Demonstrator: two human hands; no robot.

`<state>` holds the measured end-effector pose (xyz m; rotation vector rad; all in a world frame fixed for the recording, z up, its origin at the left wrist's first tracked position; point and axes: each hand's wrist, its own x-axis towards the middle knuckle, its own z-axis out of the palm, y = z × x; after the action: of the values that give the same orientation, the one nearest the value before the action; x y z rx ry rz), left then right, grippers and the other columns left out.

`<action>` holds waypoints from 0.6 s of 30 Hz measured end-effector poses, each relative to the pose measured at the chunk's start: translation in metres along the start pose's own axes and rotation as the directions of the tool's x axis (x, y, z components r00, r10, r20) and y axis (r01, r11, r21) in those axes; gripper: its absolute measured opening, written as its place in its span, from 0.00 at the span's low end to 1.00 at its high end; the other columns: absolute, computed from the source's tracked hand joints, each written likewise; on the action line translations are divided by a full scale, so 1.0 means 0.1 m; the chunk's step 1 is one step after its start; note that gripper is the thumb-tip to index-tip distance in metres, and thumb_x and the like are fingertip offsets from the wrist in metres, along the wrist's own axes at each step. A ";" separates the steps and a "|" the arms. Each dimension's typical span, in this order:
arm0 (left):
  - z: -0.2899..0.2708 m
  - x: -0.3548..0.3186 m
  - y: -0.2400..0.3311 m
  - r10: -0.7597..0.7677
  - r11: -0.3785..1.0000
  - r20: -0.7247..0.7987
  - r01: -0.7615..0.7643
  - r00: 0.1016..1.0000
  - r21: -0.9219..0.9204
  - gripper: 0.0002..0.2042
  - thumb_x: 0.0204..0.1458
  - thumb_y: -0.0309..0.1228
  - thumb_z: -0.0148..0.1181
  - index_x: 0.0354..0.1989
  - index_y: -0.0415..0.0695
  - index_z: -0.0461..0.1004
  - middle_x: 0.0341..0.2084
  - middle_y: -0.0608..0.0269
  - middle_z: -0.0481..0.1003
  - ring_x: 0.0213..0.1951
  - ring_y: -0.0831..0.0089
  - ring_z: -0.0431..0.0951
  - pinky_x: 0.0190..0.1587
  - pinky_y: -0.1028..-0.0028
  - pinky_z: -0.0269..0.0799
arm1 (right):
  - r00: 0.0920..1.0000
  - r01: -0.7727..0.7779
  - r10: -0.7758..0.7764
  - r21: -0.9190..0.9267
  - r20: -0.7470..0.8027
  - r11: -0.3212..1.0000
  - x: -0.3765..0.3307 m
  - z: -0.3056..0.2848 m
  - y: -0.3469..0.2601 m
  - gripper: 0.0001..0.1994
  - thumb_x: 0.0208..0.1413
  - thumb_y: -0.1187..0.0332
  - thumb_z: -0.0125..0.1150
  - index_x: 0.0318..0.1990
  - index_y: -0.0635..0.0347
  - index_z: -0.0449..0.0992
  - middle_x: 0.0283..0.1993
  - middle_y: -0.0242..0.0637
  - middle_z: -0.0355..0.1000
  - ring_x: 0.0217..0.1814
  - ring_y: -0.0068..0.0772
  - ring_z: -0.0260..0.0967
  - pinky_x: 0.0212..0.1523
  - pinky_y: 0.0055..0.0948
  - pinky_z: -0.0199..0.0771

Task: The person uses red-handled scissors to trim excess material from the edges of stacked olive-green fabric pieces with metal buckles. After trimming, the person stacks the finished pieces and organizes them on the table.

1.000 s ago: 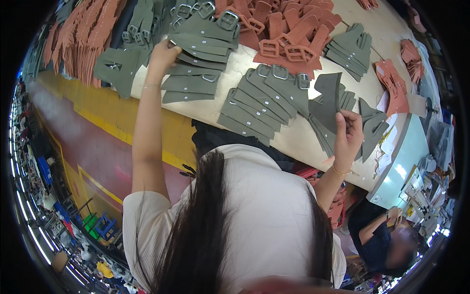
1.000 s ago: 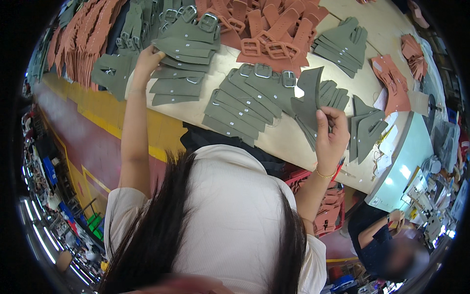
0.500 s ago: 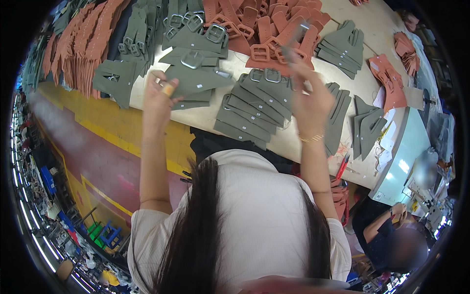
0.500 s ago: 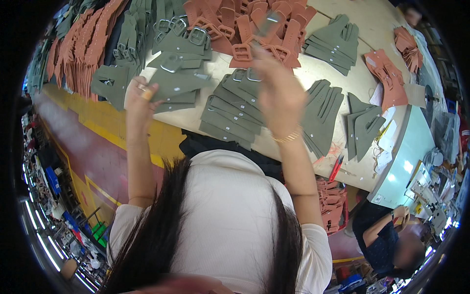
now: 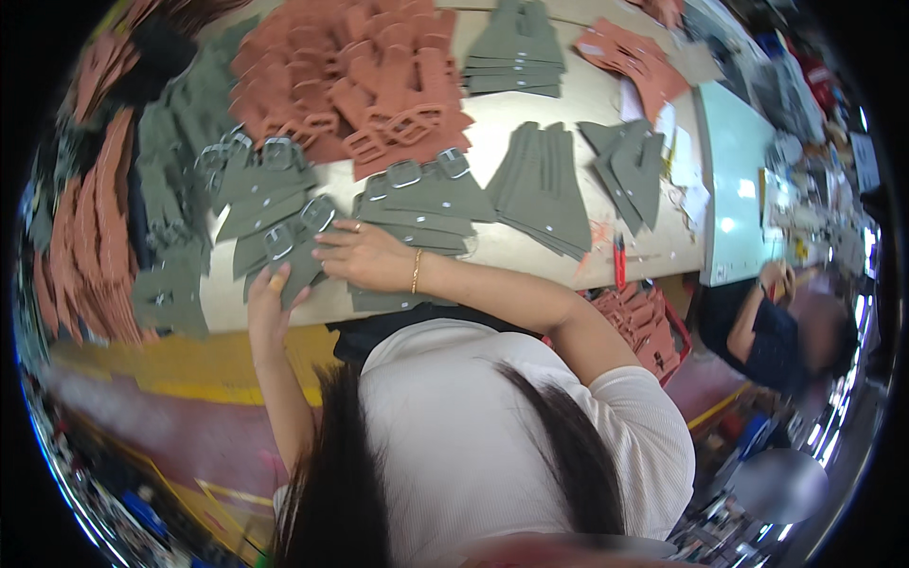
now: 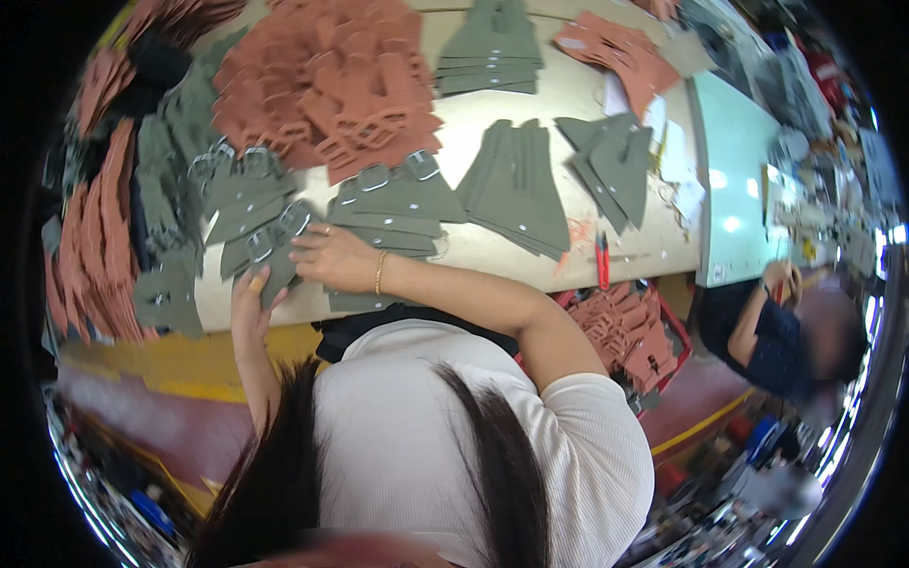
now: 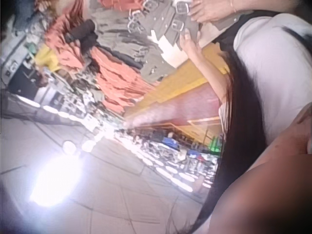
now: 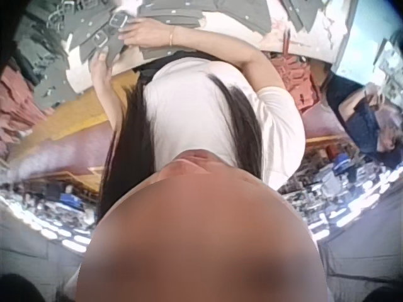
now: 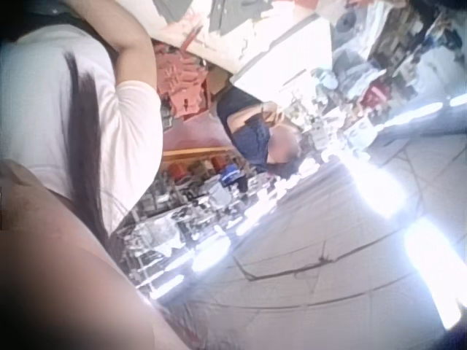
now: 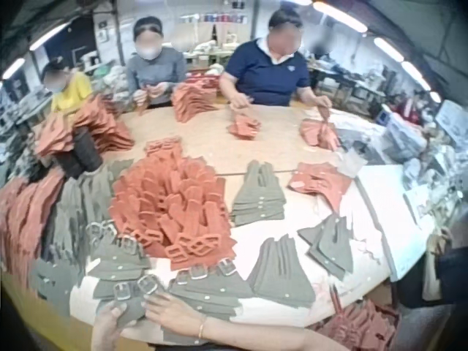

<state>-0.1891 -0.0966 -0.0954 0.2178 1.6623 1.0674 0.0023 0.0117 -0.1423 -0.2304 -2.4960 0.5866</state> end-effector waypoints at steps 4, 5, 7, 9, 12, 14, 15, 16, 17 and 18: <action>-0.11 -0.17 0.37 0.058 0.993 0.013 -0.059 0.998 0.098 0.17 0.56 0.33 0.56 0.51 0.38 0.68 0.41 0.59 0.74 0.36 0.74 0.77 0.28 0.75 0.77 | 0.968 -0.178 0.191 0.094 -0.159 0.980 -0.09 -0.43 -0.02 0.08 0.52 0.62 0.60 0.36 0.54 0.76 0.50 0.33 0.73 0.59 0.34 0.66 0.59 0.40 0.62; -0.15 -0.23 0.47 0.082 0.988 0.076 -0.091 0.994 0.122 0.17 0.56 0.33 0.57 0.51 0.38 0.69 0.41 0.60 0.75 0.35 0.75 0.77 0.27 0.76 0.76 | 0.955 -0.221 0.239 0.113 -0.176 0.969 -0.17 -0.56 -0.01 0.08 0.52 0.63 0.60 0.36 0.54 0.77 0.50 0.33 0.73 0.58 0.35 0.66 0.58 0.40 0.63; -0.32 -0.42 0.69 0.132 0.975 0.139 -0.154 0.981 0.159 0.17 0.55 0.33 0.57 0.51 0.37 0.69 0.39 0.61 0.75 0.34 0.75 0.77 0.24 0.77 0.74 | 0.903 -0.310 0.336 0.137 -0.266 0.941 -0.32 -0.81 0.07 0.05 0.52 0.66 0.62 0.35 0.55 0.78 0.47 0.34 0.75 0.53 0.36 0.71 0.56 0.38 0.66; -0.49 -0.61 0.82 0.254 0.961 0.037 -0.256 0.967 0.101 0.18 0.54 0.33 0.58 0.51 0.37 0.69 0.38 0.61 0.76 0.35 0.76 0.77 0.25 0.78 0.73 | 0.833 -0.456 0.485 0.167 -0.266 0.874 -0.51 -1.06 0.13 0.04 0.51 0.73 0.61 0.35 0.57 0.78 0.42 0.37 0.77 0.47 0.37 0.74 0.48 0.33 0.73; -0.79 -0.65 0.92 0.464 0.883 -0.228 -0.467 0.856 0.044 0.18 0.56 0.32 0.57 0.54 0.39 0.68 0.41 0.62 0.75 0.37 0.74 0.77 0.33 0.74 0.76 | 0.690 -0.661 0.668 0.133 -0.279 0.738 -0.79 -1.41 0.17 0.06 0.55 0.71 0.59 0.38 0.60 0.78 0.41 0.39 0.77 0.44 0.37 0.74 0.47 0.31 0.71; -1.04 -0.53 0.86 0.554 0.788 -0.340 -0.610 0.760 -0.079 0.17 0.58 0.30 0.54 0.54 0.40 0.67 0.44 0.62 0.74 0.41 0.72 0.76 0.37 0.70 0.78 | 0.607 -0.739 0.749 0.159 -0.265 0.655 -0.93 -1.57 0.19 0.08 0.58 0.70 0.57 0.40 0.63 0.78 0.42 0.39 0.77 0.45 0.34 0.74 0.49 0.28 0.70; -1.18 -0.45 0.78 0.595 0.720 -0.350 -0.673 0.724 -0.168 0.16 0.58 0.29 0.53 0.54 0.40 0.66 0.47 0.60 0.72 0.44 0.70 0.75 0.40 0.68 0.78 | 0.569 -0.781 0.777 0.120 -0.269 0.613 -0.99 -1.66 0.19 0.09 0.59 0.69 0.55 0.41 0.64 0.78 0.42 0.38 0.77 0.45 0.30 0.74 0.49 0.27 0.70; -1.34 -0.36 0.64 0.580 0.695 -0.429 -0.695 0.693 -0.184 0.16 0.58 0.29 0.53 0.54 0.39 0.66 0.48 0.59 0.71 0.46 0.68 0.74 0.41 0.66 0.78 | 0.505 -0.817 0.813 0.145 -0.291 0.559 -1.06 -1.71 0.17 0.09 0.60 0.69 0.55 0.42 0.63 0.78 0.42 0.38 0.77 0.45 0.28 0.73 0.49 0.25 0.69; -1.50 -0.22 0.47 0.569 0.669 -0.482 -0.716 0.666 -0.200 0.16 0.58 0.28 0.53 0.54 0.38 0.66 0.49 0.58 0.70 0.48 0.67 0.73 0.43 0.65 0.77 | 0.479 -0.824 0.823 0.167 -0.304 0.541 -1.12 -1.76 0.16 0.09 0.60 0.68 0.55 0.41 0.63 0.79 0.41 0.38 0.77 0.45 0.27 0.73 0.49 0.25 0.69; -1.64 -0.03 0.25 0.600 0.624 -0.480 -0.750 0.640 -0.219 0.15 0.58 0.28 0.53 0.53 0.38 0.66 0.51 0.57 0.69 0.50 0.65 0.72 0.44 0.63 0.77 | 0.484 -0.815 0.814 0.173 -0.320 0.553 -1.17 -1.78 0.19 0.10 0.60 0.68 0.55 0.41 0.63 0.79 0.41 0.38 0.77 0.45 0.27 0.73 0.49 0.25 0.69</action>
<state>-0.3357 -0.1714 -0.0750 0.4339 1.6548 2.1416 0.1998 0.0596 -0.0746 -1.4658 -1.8748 0.8031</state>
